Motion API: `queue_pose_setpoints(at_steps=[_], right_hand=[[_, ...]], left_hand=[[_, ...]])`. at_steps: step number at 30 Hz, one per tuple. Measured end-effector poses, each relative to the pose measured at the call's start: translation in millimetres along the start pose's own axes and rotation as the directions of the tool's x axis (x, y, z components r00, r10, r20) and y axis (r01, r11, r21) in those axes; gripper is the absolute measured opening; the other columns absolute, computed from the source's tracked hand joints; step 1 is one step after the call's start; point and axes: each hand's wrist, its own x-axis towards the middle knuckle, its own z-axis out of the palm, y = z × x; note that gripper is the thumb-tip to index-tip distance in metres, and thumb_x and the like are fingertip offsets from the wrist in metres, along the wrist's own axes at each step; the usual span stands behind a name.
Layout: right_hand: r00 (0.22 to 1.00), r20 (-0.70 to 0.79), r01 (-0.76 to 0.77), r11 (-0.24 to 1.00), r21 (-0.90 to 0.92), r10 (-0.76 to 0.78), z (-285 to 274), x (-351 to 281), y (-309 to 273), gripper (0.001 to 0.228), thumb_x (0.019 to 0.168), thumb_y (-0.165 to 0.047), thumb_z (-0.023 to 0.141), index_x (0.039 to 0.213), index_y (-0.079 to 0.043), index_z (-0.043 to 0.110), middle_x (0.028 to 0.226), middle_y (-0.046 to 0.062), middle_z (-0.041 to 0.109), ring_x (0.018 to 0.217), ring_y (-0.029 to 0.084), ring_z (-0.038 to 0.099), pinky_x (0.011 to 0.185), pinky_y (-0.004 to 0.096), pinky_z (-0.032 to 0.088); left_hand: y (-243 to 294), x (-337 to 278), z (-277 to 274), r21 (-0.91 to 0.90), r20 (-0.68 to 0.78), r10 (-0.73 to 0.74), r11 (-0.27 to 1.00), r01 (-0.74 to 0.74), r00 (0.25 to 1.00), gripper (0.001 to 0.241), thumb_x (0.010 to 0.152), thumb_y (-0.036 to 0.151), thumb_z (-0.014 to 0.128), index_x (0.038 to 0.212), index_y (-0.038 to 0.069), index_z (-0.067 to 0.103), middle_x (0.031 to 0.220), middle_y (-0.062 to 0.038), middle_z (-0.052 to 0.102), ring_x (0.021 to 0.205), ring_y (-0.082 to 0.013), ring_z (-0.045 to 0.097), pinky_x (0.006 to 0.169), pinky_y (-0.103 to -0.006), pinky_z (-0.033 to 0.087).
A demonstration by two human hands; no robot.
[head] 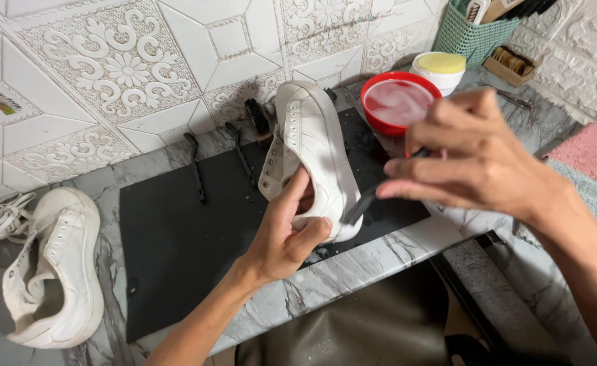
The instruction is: The person scrubs a white sneaker using an orange brush and a smaller black brush, dipping them into soapy water. They wipe the shoe with a gray cloth and continue scrubbing various parts of the shoe, including the sole and upper, before wiping it again.
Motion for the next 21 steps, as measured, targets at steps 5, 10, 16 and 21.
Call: queue_pose_setpoints(at_steps=[5,10,16,21], right_hand=[[1.0,0.014,0.012,0.998,0.063,-0.013,5,5,-26,0.032,0.095,-0.055,0.076,0.097,-0.023,0.083,0.089,-0.001,0.07,0.087,0.024,0.048,0.096,0.041,0.035],[1.0,-0.021,0.01,0.999,-0.034,-0.011,1,10,-14,0.029,0.098,-0.042,0.085,0.086,-0.017,0.077,0.086,0.0,0.067,0.085,0.023,0.053,0.092,0.041,0.03],[0.999,0.001,0.033,0.997,0.07,-0.033,8,7,-14,0.035,0.098,-0.054,0.072,0.1,-0.022,0.083,0.085,0.0,0.065,0.085,0.025,0.045,0.096,0.039,0.032],[0.992,-0.007,0.125,0.992,0.018,-0.125,7,21,-33,0.029,0.102,-0.047,0.083,0.092,-0.022,0.074,0.09,0.002,0.068,0.08,0.022,0.051,0.088,0.037,0.036]], left_hand=[[14,-2,4,-0.034,0.057,-0.036,0.999,0.038,0.998,0.059,0.092,0.013,0.055,0.15,0.0,0.047,0.083,0.004,0.046,0.064,-0.0051,0.03,0.053,-0.0234,0.03],[1,-3,3,-0.038,0.017,0.043,0.998,-0.043,0.999,0.07,0.098,0.02,0.056,0.16,-0.005,0.036,0.103,-0.005,0.06,0.084,-0.0107,0.052,0.08,-0.0272,0.051],[2,-1,5,-0.032,0.012,-0.03,0.999,0.031,0.999,0.073,0.092,0.013,0.056,0.161,0.0,0.036,0.102,-0.006,0.065,0.083,-0.0114,0.055,0.077,-0.0275,0.052],[1,-4,5,-0.04,0.067,-0.059,0.997,0.062,0.996,0.06,0.092,0.009,0.056,0.151,0.0,0.045,0.076,0.004,0.047,0.061,-0.0065,0.032,0.051,-0.0252,0.032]])
